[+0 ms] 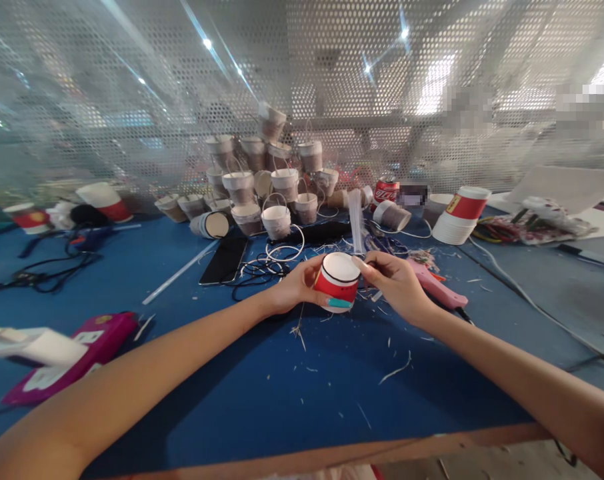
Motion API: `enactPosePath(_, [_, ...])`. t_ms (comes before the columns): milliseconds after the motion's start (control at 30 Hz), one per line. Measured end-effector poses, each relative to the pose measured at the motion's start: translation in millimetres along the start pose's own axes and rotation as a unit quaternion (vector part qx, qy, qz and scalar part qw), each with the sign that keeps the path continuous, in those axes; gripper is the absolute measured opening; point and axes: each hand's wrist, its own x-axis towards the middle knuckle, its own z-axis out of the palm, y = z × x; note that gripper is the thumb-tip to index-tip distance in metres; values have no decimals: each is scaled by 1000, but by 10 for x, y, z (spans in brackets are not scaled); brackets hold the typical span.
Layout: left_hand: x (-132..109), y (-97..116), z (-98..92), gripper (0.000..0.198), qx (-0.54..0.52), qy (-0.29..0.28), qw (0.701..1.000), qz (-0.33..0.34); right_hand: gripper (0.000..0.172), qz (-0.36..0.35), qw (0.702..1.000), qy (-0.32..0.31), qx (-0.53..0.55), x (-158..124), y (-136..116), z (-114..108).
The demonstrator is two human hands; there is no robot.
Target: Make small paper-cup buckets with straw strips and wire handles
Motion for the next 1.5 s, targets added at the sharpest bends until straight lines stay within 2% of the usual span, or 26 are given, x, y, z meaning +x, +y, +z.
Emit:
enactPosePath(433, [4,-12,-7,67,-7,-10,1000,1,49,-14,999,0,-37,-6,16,9])
enactPosePath(633, [4,-9,-4,60,-32,-3,999,-3,53,-38,999,7,-38,12,101,-16])
enactPosePath(767, [3,-19,-22,52,-72,12,997,-18,52,-26,1000,-7,-2,13,160,-18])
enactPosePath(967, [-3,-43,-73,40,-136,12,990,-41,50,6,999,-31,9,-9,78,1])
enactPosePath(1067, [-6,-35,-58,39,-127,18,991,-31,49,12,999,-51,1,-22,45,16])
enactPosePath(1200, [3,-12,-37,47,-102,23,994,-15,49,31,998,-54,2,-28,41,25])
enactPosePath(1333, [3,-4,-65,44,-114,12,993,-35,50,28,999,-41,-8,-16,51,11])
enactPosePath(1500, [-16,-43,-116,39,-129,22,990,-48,49,27,996,-80,-20,-28,44,15])
